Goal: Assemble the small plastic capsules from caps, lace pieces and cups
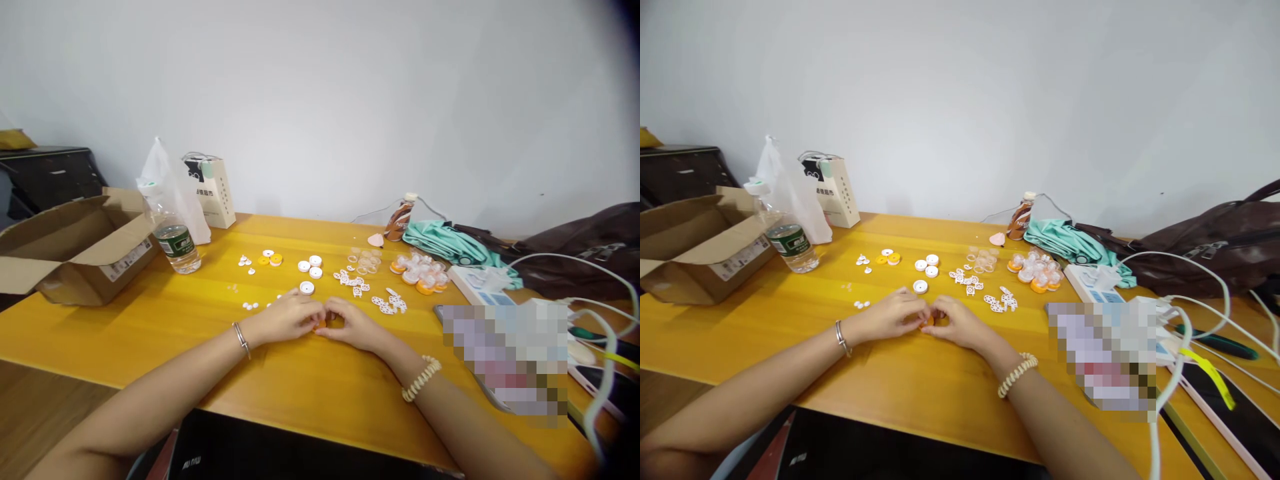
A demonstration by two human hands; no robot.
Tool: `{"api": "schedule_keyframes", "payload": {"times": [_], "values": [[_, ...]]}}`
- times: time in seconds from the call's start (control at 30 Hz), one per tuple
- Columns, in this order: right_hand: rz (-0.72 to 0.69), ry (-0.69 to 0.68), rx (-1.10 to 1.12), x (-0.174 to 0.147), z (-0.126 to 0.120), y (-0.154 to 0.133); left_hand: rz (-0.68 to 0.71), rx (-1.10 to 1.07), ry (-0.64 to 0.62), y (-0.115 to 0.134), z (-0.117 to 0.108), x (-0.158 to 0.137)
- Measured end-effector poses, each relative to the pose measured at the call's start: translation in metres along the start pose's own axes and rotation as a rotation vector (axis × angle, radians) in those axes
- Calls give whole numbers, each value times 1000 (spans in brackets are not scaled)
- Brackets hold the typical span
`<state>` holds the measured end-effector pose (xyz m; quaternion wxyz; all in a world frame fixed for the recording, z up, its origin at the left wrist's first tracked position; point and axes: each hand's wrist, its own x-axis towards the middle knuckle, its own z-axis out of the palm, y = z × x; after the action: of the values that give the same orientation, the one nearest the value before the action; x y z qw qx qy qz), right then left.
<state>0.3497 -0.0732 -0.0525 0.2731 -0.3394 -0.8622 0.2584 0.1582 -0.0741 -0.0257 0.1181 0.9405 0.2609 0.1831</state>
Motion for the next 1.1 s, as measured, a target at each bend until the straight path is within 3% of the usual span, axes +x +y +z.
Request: {"api": "schedule_keyframes", "payload": {"times": [0.17,0.33,0.5,0.7,0.93,1.1], "values": [[-3,-12,14,0,0,1,10,3,-29,1,-2,0],[5,-33,8,1,1,4,-87,-265,-30,-2,-1,0],[8,-30,6,1,2,5,-173,-397,-22,-7,7,1],[27,-6,7,1,2,6,-137,-252,32,-6,7,1],[17,46,12,0,0,7,-153,-275,82,-18,3,-2],[40,97,-23,-1,-1,9,-154,-160,44,-19,3,-3]]}}
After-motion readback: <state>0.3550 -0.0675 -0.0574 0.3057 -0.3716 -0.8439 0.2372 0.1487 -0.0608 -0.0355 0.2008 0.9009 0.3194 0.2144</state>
